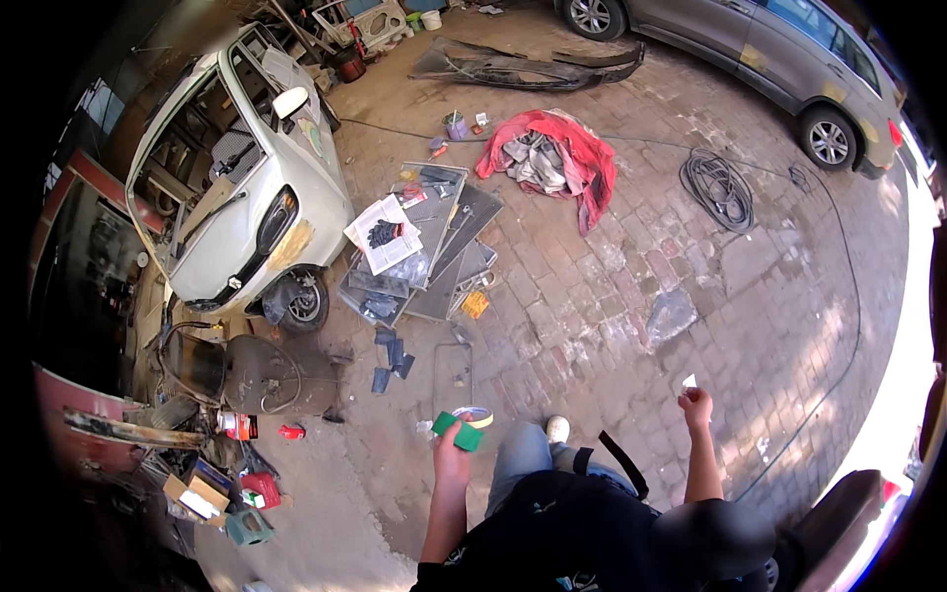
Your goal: The person adjusts a seat cushion inside a gray car, then walks to the exterior and applies green and beige masking tape to the front fender and door area. The person uses both hands to smooth the tape along the car's body lines.
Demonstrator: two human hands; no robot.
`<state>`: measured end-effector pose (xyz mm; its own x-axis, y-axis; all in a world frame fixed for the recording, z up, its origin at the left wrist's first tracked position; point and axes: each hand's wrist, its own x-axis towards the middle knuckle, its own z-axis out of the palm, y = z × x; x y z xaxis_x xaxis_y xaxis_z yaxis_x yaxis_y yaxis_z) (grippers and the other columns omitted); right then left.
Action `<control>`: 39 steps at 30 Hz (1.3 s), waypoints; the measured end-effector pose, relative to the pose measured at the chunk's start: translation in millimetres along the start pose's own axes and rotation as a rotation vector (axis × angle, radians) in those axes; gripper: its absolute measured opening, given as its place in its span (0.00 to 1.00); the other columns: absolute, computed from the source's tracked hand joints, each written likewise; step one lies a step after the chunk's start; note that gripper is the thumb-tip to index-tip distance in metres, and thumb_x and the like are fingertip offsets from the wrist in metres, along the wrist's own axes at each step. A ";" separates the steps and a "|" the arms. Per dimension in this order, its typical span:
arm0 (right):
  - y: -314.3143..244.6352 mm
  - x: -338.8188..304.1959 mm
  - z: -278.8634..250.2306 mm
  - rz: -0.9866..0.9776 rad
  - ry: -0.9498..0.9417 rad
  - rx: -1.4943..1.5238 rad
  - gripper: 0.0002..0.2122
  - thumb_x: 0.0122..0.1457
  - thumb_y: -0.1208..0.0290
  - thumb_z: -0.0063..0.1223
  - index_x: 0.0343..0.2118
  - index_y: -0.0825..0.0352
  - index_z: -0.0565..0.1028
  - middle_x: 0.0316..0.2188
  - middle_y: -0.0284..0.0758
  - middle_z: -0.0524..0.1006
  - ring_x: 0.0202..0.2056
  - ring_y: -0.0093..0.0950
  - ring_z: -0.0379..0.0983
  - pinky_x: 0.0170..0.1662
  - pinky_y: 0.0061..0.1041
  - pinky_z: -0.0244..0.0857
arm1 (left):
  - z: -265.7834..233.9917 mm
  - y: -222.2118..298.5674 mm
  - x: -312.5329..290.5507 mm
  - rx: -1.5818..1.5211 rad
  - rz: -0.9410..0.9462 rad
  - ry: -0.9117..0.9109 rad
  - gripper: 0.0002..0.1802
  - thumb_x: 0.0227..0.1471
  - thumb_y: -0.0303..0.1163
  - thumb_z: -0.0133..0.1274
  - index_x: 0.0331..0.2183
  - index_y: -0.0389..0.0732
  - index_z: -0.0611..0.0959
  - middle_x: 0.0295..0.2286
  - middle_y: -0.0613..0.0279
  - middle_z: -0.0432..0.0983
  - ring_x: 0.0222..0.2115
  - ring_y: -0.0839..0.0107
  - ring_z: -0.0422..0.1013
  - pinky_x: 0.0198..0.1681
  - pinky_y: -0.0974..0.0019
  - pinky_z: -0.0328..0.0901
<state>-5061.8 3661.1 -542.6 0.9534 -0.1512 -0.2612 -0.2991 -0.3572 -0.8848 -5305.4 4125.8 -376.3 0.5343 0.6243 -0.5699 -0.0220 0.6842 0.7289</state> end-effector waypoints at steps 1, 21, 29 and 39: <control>-12.4 15.2 6.6 0.053 0.005 0.044 0.03 0.51 0.81 0.54 0.29 0.74 0.74 0.24 0.35 0.78 0.25 0.22 0.76 0.29 0.21 0.72 | 7.3 1.0 24.1 -0.001 -0.006 0.004 0.18 0.56 0.31 0.50 0.46 0.31 0.75 0.41 0.57 0.75 0.42 0.70 0.71 0.45 0.66 0.65; -287.7 218.2 129.6 0.128 0.281 -0.424 0.15 0.56 0.59 0.59 0.28 0.69 0.79 0.25 0.39 0.81 0.27 0.31 0.79 0.33 0.29 0.71 | 437.9 91.9 410.5 0.329 -0.298 -0.533 0.14 0.54 0.29 0.51 0.42 0.34 0.78 0.39 0.58 0.76 0.42 0.69 0.72 0.44 0.65 0.66; -363.9 324.6 196.5 0.078 0.062 0.350 0.09 0.62 0.71 0.54 0.38 0.72 0.78 0.34 0.34 0.81 0.39 0.21 0.76 0.45 0.22 0.69 | 626.7 23.0 438.8 0.741 -0.533 -1.193 0.14 0.58 0.30 0.50 0.44 0.36 0.79 0.42 0.62 0.77 0.43 0.74 0.71 0.48 0.69 0.64; -444.8 604.8 166.1 0.057 -0.440 0.282 0.14 0.67 0.69 0.42 0.51 0.67 0.73 0.36 0.28 0.77 0.37 0.16 0.71 0.40 0.20 0.68 | 872.1 -25.5 496.6 0.931 -0.490 -1.509 0.16 0.59 0.34 0.53 0.47 0.38 0.80 0.42 0.68 0.77 0.44 0.79 0.70 0.48 0.73 0.64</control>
<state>-4345.4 3881.6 -371.0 0.8810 0.2596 -0.3955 -0.3862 -0.0881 -0.9182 -4302.6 4089.8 -347.1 0.5727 -0.7322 -0.3685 0.4897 -0.0550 0.8702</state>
